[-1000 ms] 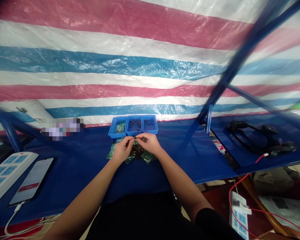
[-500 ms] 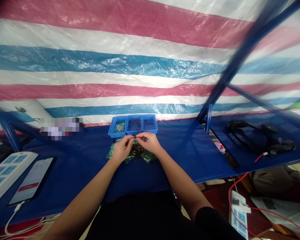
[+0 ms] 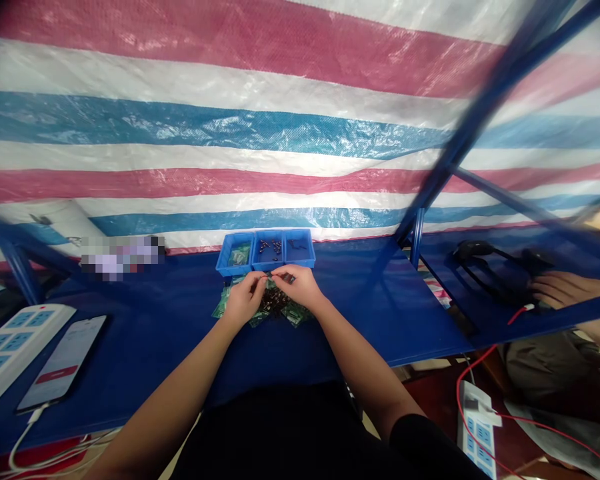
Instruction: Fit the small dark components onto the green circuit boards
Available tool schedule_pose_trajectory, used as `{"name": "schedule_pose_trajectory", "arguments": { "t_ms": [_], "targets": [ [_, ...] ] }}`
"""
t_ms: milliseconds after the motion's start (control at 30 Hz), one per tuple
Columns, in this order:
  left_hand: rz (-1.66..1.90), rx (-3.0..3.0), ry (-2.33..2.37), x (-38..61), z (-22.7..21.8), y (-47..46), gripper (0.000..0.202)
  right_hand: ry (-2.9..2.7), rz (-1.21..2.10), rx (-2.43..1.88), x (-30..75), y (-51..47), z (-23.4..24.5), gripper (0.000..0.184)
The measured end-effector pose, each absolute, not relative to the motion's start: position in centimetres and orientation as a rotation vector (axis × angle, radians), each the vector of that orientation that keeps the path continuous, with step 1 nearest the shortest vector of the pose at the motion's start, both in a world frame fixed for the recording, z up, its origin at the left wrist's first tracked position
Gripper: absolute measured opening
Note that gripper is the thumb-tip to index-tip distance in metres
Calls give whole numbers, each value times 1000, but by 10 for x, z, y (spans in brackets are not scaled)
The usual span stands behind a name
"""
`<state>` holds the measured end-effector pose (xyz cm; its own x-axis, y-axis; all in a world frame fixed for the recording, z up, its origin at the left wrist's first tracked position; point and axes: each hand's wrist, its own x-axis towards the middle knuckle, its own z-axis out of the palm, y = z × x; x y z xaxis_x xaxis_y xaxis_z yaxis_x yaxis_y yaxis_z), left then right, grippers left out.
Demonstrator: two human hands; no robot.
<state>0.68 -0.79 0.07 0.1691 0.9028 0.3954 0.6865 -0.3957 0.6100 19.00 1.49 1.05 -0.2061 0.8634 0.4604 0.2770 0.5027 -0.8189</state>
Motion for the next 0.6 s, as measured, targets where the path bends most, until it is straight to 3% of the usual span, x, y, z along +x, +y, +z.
{"name": "schedule_pose_trajectory", "arguments": {
  "t_ms": [600],
  "targets": [
    [1079,2137,1537,9,-4,-6,30,-1755,705,-986,191,16,11,21]
  ]
}}
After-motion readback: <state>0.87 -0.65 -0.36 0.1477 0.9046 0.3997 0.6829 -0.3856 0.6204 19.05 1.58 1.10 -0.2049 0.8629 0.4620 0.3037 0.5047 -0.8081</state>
